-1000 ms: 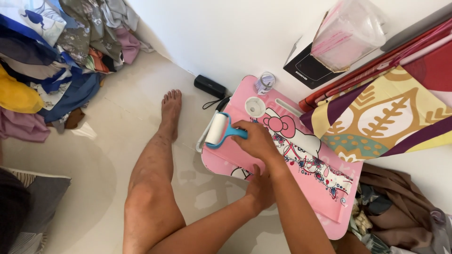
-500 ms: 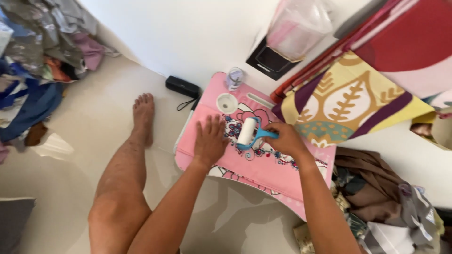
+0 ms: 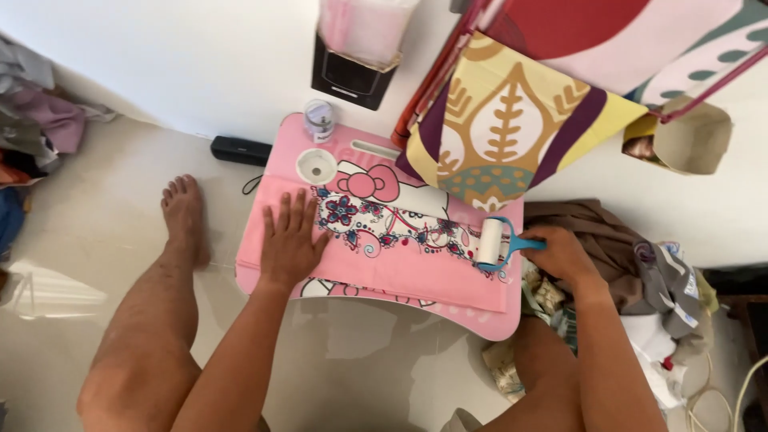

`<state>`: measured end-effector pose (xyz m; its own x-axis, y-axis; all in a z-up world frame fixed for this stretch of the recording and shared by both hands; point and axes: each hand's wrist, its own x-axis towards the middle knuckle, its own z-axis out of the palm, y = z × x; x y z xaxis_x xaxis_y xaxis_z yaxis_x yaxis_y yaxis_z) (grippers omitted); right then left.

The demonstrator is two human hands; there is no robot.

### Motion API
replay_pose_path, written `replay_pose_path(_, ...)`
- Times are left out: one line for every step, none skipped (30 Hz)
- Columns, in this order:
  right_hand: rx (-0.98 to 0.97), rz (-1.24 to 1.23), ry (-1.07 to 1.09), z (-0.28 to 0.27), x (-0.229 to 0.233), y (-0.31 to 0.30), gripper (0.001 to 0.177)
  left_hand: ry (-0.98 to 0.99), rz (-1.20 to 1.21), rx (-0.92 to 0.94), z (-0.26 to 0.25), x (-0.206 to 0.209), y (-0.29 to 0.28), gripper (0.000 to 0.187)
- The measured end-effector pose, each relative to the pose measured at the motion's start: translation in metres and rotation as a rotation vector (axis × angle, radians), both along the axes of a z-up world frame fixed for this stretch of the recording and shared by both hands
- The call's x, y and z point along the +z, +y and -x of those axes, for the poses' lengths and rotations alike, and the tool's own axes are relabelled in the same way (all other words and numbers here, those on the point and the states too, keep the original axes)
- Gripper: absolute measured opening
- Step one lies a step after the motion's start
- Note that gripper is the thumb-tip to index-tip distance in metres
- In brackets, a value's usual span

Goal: Cleaning a pink cloth with a lint roller and folding it on a small table.

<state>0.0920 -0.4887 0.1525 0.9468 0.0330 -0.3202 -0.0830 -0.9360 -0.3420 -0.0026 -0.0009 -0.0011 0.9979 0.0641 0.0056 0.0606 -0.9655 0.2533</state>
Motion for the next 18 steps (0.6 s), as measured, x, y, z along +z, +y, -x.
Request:
replay_pose_path(-0.01,-0.001,0.002,0.005,0.0,-0.007,0.034,0.002,-0.001,-0.01,0.002,0.002,-0.001,0.079)
replay_pose_path(-0.026,-0.013,-0.006,0.01,0.0,-0.013,0.034,-0.01,-0.002,-0.003,0.004,0.004,-0.002,0.079)
replay_pose_path(-0.039,-0.026,-0.018,0.013,0.001,-0.018,0.033,-0.027,-0.004,0.007,0.004,0.007,-0.002,0.078)
replay_pose_path(-0.047,-0.028,-0.021,0.013,-0.004,-0.016,0.033,-0.03,-0.006,0.0,0.003,0.006,-0.002,0.078)
replay_pose_path(0.02,-0.046,-0.067,0.012,-0.009,-0.014,0.034,-0.031,-0.009,0.002,0.003,0.004,-0.002,0.078)
replay_pose_path(0.087,-0.064,-0.113,0.011,-0.015,-0.011,0.034,-0.033,-0.011,0.004,0.004,0.003,-0.002,0.079)
replay_pose_path(0.081,-0.069,-0.112,0.017,-0.007,0.014,0.034,-0.032,-0.016,-0.001,0.003,0.002,-0.001,0.079)
replay_pose_path(0.113,-0.133,-0.111,0.022,0.002,0.039,0.034,-0.014,-0.011,0.002,0.002,0.001,0.0,0.079)
replay_pose_path(0.143,-0.196,-0.11,0.028,0.01,0.063,0.034,0.006,-0.006,0.005,0.002,0.0,-0.001,0.08)
replay_pose_path(0.136,-0.2,-0.109,0.032,0.007,0.08,0.034,0.008,-0.01,-0.001,0.003,0.002,-0.002,0.08)
replay_pose_path(0.221,-0.255,-0.083,0.034,0.005,0.097,0.034,0.008,-0.019,0.005,0.003,0.004,-0.002,0.079)
replay_pose_path(0.306,-0.31,-0.057,0.037,0.003,0.115,0.035,0.009,-0.027,0.01,0.003,0.006,-0.003,0.078)
replay_pose_path(0.302,-0.315,-0.056,0.037,-0.001,0.117,0.035,0.012,-0.032,0.007,0.002,0.004,-0.003,0.078)
replay_pose_path(0.36,-0.263,-0.032,0.038,-0.005,0.12,0.033,0.019,-0.027,0.009,0.002,0.001,-0.002,0.078)
replay_pose_path(0.415,-0.211,-0.009,0.038,-0.009,0.123,0.03,0.025,-0.022,0.01,0.001,-0.001,-0.001,0.078)
replay_pose_path(0.409,-0.215,-0.008,0.039,-0.007,0.112,0.03,0.028,-0.026,0.004,0.002,0.003,-0.001,0.078)
replay_pose_path(0.392,-0.209,0.007,0.038,-0.004,0.101,0.031,0.024,-0.018,0.004,0.002,0.006,-0.002,0.077)
replay_pose_path(0.374,-0.204,0.022,0.038,-0.002,0.091,0.032,0.02,-0.01,0.004,0.003,0.01,-0.003,0.077)
